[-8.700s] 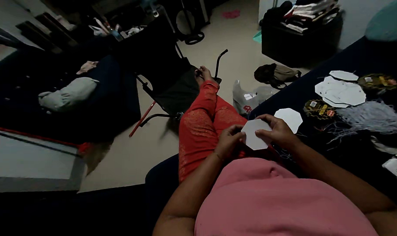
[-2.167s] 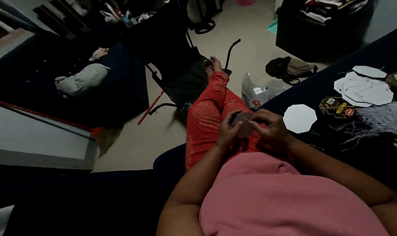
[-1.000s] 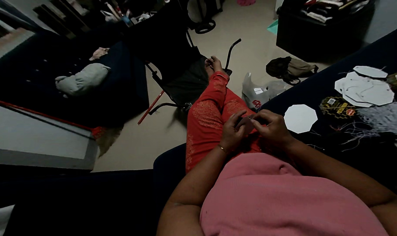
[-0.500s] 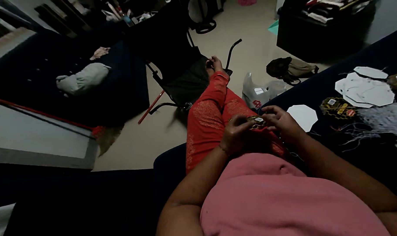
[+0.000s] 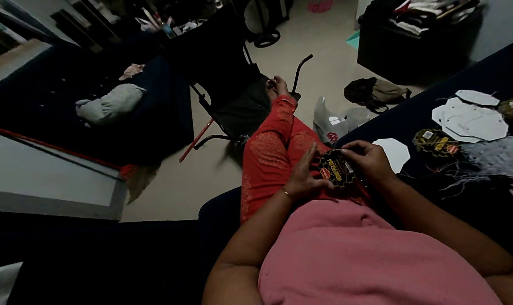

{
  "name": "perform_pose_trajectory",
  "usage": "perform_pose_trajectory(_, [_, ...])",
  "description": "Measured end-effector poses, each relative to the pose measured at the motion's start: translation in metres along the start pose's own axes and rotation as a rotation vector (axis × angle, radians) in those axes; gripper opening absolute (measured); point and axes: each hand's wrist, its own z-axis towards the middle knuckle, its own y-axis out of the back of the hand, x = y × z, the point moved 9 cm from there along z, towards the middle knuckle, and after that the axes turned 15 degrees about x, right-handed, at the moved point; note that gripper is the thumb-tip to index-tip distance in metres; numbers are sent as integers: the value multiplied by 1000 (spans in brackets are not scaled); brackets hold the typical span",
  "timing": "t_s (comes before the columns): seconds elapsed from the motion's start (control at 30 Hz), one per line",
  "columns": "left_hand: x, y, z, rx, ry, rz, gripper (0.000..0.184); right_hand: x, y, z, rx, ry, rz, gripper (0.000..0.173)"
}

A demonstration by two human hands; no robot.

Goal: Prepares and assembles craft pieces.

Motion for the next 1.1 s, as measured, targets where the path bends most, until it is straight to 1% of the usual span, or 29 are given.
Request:
perform_pose_trajectory(0.1, [0, 4, 0, -81, 60, -34, 55, 9, 0, -4, -48, 53, -90, 7])
perform_pose_trajectory(0.13, [0, 6, -1, -110, 68, -43, 46, 12, 1, -6, -71, 93, -126, 8])
perform_pose_trajectory(0.23, [0, 10, -3, -168, 57, -76, 36, 28, 2, -11, -153, 275, -301, 13])
perform_pose_trajectory(0.3, [-1, 11, -4, -178, 62, -98, 28, 38, -3, -15, -150, 408, -410, 14])
perform_pose_trajectory(0.4, [-2, 11, -3, -189, 55, -107, 25, 45, -17, -21, -106, 504, -518, 17])
perform_pose_trajectory(0.57, [-2, 13, -4, -183, 53, -76, 24, 42, -29, -22, -99, 537, -627, 20])
perform_pose_trajectory(0.7, [0, 13, -4, -204, 30, -78, 25, 43, -34, -24, -64, 558, -626, 19])
perform_pose_trajectory(0.8, [0, 14, -5, -218, 21, -82, 24, 44, -34, -25, -52, 535, -620, 19])
perform_pose_trajectory(1.1, [-4, 13, -5, -217, -19, 12, 21, 39, -29, -19, -76, 510, -557, 18])
